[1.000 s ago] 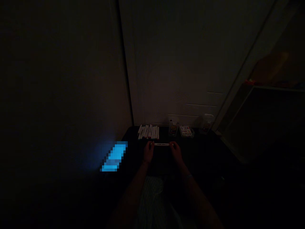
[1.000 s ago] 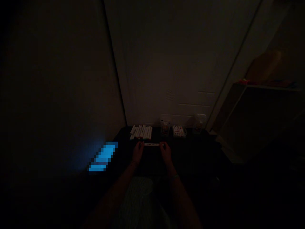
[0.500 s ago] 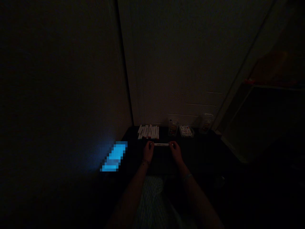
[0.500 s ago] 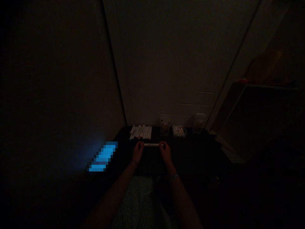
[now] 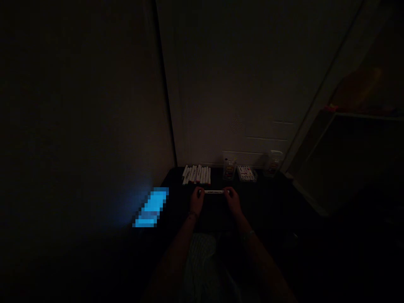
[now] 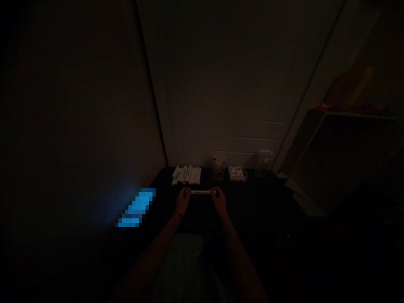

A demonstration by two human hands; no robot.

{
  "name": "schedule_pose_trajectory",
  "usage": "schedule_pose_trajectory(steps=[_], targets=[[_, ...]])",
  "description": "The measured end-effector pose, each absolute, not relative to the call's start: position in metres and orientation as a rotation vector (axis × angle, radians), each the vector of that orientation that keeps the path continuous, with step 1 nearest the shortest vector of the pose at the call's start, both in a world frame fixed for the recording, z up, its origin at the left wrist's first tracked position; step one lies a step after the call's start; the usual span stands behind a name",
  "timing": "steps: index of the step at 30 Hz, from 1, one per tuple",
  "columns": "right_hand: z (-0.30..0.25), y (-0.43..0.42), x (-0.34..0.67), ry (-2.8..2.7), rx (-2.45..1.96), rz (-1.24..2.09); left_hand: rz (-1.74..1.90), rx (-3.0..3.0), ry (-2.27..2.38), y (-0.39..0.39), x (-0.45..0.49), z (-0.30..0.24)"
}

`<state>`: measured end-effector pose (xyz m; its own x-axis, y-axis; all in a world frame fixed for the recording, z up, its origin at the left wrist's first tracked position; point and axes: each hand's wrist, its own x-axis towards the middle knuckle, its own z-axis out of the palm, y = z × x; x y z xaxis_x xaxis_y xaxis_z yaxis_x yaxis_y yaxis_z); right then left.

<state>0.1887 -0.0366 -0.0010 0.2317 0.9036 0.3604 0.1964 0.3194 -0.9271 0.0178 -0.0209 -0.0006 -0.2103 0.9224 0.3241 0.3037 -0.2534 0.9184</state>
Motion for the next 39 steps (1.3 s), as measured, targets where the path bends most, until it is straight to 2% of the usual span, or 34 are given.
schedule_pose_trajectory(steps=[39], targets=[[0.008, -0.046, 0.189, -1.263, -1.243, 0.662, 1.505, 1.495, 1.461, -0.025, 0.020, 0.004]])
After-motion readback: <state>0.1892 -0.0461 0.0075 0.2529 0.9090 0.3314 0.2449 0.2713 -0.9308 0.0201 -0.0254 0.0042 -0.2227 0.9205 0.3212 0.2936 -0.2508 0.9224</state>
